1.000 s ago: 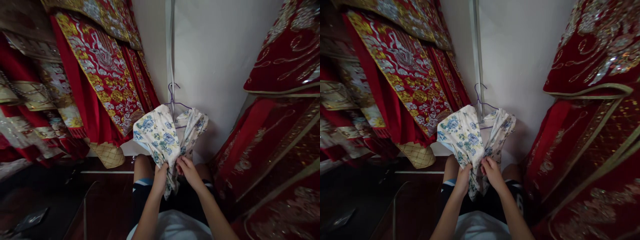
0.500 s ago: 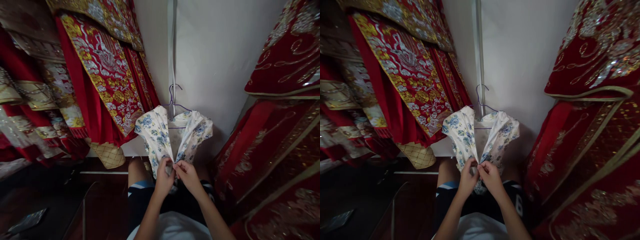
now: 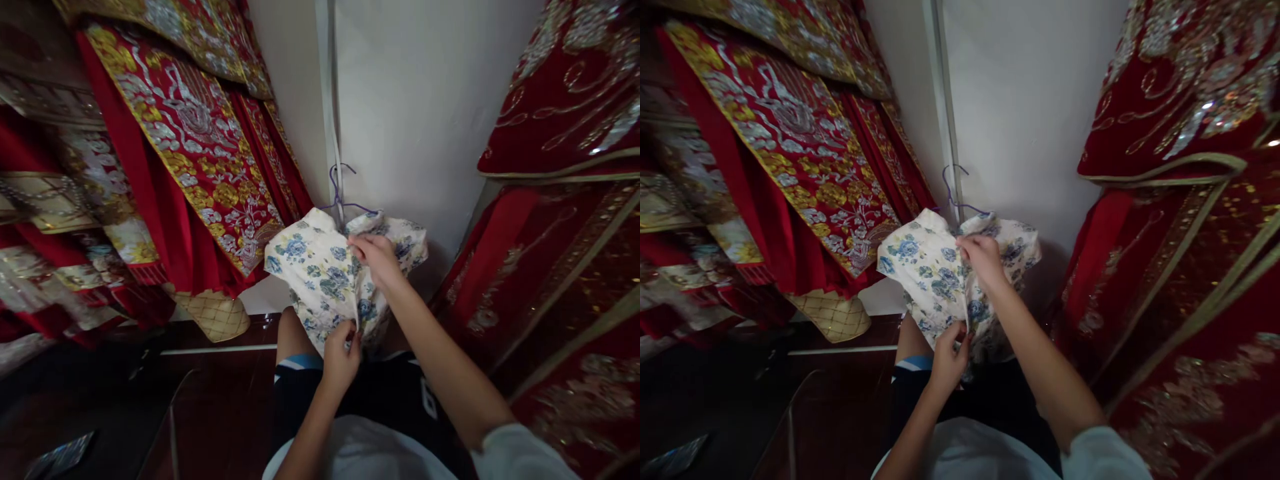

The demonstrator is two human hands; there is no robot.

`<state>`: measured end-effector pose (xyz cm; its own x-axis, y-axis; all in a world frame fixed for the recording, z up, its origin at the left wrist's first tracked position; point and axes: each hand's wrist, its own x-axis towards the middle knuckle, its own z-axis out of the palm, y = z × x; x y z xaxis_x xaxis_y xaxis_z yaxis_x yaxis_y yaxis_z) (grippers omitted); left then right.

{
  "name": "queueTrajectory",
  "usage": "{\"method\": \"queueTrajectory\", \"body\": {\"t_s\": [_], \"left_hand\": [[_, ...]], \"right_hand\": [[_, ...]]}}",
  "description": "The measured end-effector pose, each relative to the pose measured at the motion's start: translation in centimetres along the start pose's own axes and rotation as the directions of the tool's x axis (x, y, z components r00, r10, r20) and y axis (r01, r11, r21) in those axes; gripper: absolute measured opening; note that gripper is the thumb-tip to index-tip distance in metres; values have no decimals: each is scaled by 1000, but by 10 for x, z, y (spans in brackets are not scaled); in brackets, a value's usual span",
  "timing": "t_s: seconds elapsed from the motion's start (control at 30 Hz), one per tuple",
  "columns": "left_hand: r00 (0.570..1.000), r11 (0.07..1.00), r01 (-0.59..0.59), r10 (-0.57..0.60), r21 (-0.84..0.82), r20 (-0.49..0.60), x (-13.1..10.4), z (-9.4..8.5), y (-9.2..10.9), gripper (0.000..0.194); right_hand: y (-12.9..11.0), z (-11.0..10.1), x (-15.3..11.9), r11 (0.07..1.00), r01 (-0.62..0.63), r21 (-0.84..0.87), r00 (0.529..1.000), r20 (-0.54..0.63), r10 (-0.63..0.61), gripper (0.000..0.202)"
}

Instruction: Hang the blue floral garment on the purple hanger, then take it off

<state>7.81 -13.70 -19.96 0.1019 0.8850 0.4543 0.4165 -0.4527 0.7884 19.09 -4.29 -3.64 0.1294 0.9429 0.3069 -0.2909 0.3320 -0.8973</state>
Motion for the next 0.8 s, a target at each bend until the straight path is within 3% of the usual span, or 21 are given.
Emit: {"method": "queueTrajectory", "body": {"t_s": [0.1,0.2,0.33,0.4,0.47,0.6,0.7,0.8], "left_hand": [[1000,998,-9,7,54,29,-5,7,-4,16],[997,996,20,-26,89,70,-10,8,-12,15],[995,998,-7,0,67,101,5,-7,-14,9],[992,995,-92,90,24,85,28,-24,-2,10],[979,979,-203,203,11,1,59,-43,18,16],[884,897,-437,442,62,-152,133,-76,67,36],[837,840,-533,541,102,-84,175,-85,87,33],[800,786,-584,600,203,-20,192,-84,94,23]], "right_hand": [[-15,14,21,1000,-3,26,1000,1,3,18],[-22,18,24,1000,14,16,1000,2,-14,15],[-21,9,21,994,102,-46,994,45,-100,15],[-20,3,21,984,153,-90,987,58,-148,17],[-21,-3,21,972,189,-140,981,74,-180,20],[-27,-11,19,947,235,-218,970,114,-214,20],[-31,-13,17,944,246,-218,966,138,-220,18],[-25,-10,19,954,219,-202,972,134,-195,18]]}}
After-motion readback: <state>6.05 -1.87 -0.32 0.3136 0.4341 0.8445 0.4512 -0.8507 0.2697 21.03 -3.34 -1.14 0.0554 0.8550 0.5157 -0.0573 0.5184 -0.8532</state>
